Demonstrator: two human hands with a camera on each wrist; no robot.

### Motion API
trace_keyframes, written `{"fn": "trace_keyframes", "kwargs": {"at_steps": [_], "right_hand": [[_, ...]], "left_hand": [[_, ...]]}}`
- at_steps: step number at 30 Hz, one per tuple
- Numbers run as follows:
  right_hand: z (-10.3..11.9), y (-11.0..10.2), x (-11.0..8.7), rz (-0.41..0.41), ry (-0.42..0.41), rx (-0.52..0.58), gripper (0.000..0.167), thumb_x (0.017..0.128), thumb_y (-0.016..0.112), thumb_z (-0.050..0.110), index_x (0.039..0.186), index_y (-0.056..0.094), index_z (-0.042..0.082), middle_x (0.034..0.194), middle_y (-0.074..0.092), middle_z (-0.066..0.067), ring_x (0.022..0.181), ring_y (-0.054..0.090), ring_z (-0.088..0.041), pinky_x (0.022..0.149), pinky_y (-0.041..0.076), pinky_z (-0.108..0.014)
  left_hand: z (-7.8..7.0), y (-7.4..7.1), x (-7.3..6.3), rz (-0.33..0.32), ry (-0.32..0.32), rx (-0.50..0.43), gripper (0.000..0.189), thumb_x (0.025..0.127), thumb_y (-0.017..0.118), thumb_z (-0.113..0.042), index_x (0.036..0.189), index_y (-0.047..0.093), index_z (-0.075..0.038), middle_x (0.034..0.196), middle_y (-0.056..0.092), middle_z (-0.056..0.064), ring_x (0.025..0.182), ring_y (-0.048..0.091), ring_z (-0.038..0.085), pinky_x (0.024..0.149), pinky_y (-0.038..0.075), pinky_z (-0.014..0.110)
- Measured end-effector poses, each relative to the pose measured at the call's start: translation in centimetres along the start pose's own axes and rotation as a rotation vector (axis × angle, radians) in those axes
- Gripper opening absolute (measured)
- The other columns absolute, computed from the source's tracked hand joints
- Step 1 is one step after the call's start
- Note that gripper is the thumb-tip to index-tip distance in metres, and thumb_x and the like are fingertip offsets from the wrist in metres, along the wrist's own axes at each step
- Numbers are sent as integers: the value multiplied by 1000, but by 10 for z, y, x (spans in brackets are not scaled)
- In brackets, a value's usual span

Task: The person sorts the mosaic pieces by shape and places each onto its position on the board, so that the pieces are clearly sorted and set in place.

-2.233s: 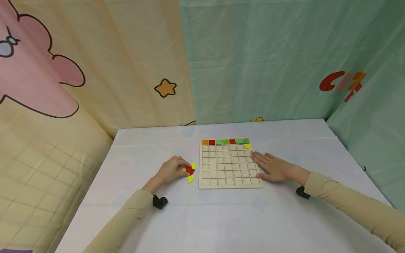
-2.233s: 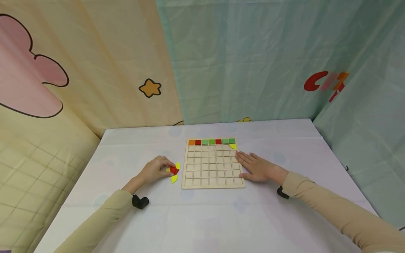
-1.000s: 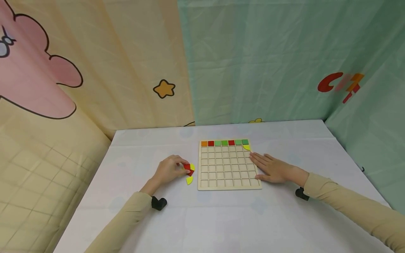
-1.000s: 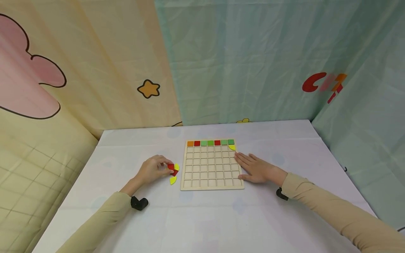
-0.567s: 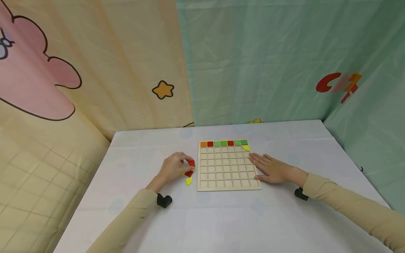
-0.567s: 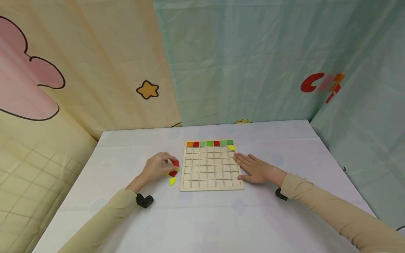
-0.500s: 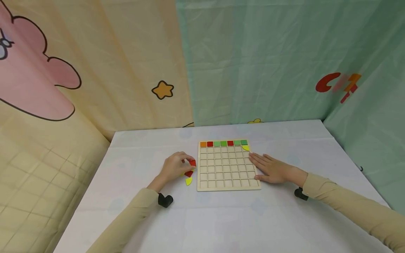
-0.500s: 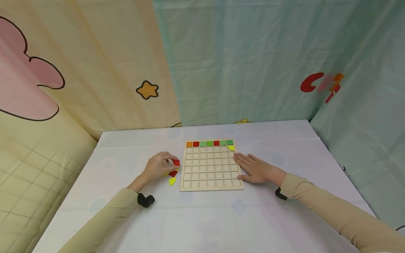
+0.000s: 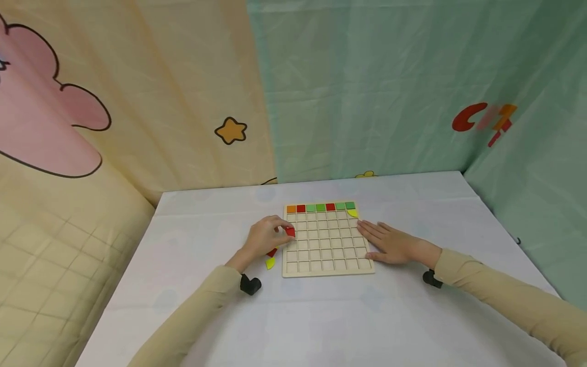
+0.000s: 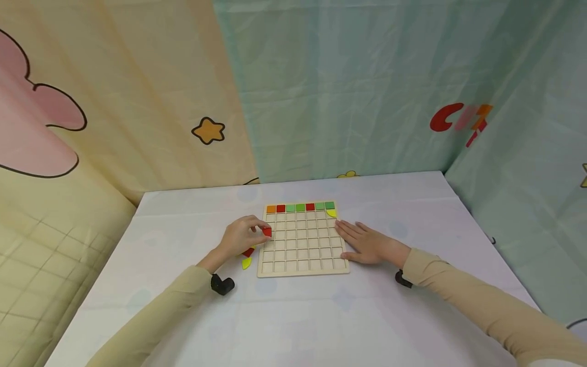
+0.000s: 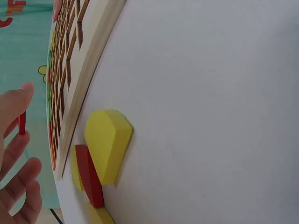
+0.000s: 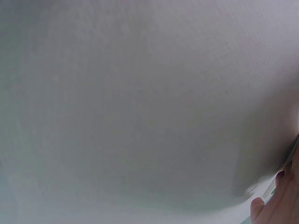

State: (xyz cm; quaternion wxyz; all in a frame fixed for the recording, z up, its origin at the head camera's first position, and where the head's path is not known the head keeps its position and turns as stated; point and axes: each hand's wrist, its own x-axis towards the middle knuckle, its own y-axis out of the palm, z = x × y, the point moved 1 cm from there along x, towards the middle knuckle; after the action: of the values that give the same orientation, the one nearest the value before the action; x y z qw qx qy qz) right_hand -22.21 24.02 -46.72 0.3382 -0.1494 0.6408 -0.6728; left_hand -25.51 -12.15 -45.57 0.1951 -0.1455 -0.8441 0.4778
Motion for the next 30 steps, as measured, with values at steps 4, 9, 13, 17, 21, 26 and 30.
{"fn": "trace_keyframes", "kwargs": {"at_steps": [4, 9, 13, 17, 21, 26, 30], "right_hand": [[-1, 2, 1, 20, 10, -13, 81, 98, 36, 58, 154, 11, 4, 162, 8, -13, 149, 11, -32, 117, 17, -55], [-2, 3, 2, 35, 15, -20, 82, 98, 34, 59, 154, 10, 4, 162, 7, -13, 149, 11, -32, 117, 16, -55], [-3, 3, 3, 39, 20, -31, 83, 98, 33, 60, 154, 9, 4, 163, 6, -12, 150, 10, -30, 118, 16, -54], [-2, 2, 3, 27, 9, -11, 82, 98, 34, 59, 154, 11, 3, 162, 8, -14, 149, 11, -32, 117, 17, -56], [-2, 1, 3, 24, -1, 16, 82, 98, 36, 57, 153, 12, 2, 162, 9, -15, 149, 12, -34, 116, 16, -57], [-4, 4, 3, 27, 4, 8, 82, 98, 34, 58, 154, 10, 3, 162, 7, -14, 149, 11, -33, 117, 16, -56], [-5, 4, 4, 13, 4, 14, 82, 98, 37, 58, 154, 12, 3, 162, 9, -14, 149, 12, -33, 116, 17, -56]], "left_hand": [[-6, 5, 7, 8, 16, -4, 33, 78, 79, -37, 105, 74, -19, 95, 68, -6, 82, 56, 13, 67, 45, 25], [-13, 11, 17, 5, 38, -6, 32, 78, 78, -38, 105, 74, -19, 95, 69, -6, 80, 56, 12, 67, 46, 25], [-20, 18, 24, 20, 37, -17, 33, 79, 78, -39, 106, 74, -20, 97, 69, -6, 79, 55, 10, 66, 45, 25], [-26, 25, 30, 36, 41, -44, 32, 80, 77, -38, 107, 73, -20, 100, 69, -4, 78, 53, 10, 66, 44, 24], [-31, 32, 35, 43, 60, -46, 31, 81, 76, -38, 107, 73, -20, 99, 68, -5, 77, 53, 8, 65, 44, 23], [-41, 39, 46, 40, 79, -54, 30, 81, 76, -38, 106, 73, -21, 99, 69, -5, 75, 55, 7, 64, 44, 21], [-50, 44, 56, 58, 90, -59, 29, 82, 75, -37, 106, 73, -23, 99, 70, -6, 72, 54, 6, 63, 43, 20]]}}
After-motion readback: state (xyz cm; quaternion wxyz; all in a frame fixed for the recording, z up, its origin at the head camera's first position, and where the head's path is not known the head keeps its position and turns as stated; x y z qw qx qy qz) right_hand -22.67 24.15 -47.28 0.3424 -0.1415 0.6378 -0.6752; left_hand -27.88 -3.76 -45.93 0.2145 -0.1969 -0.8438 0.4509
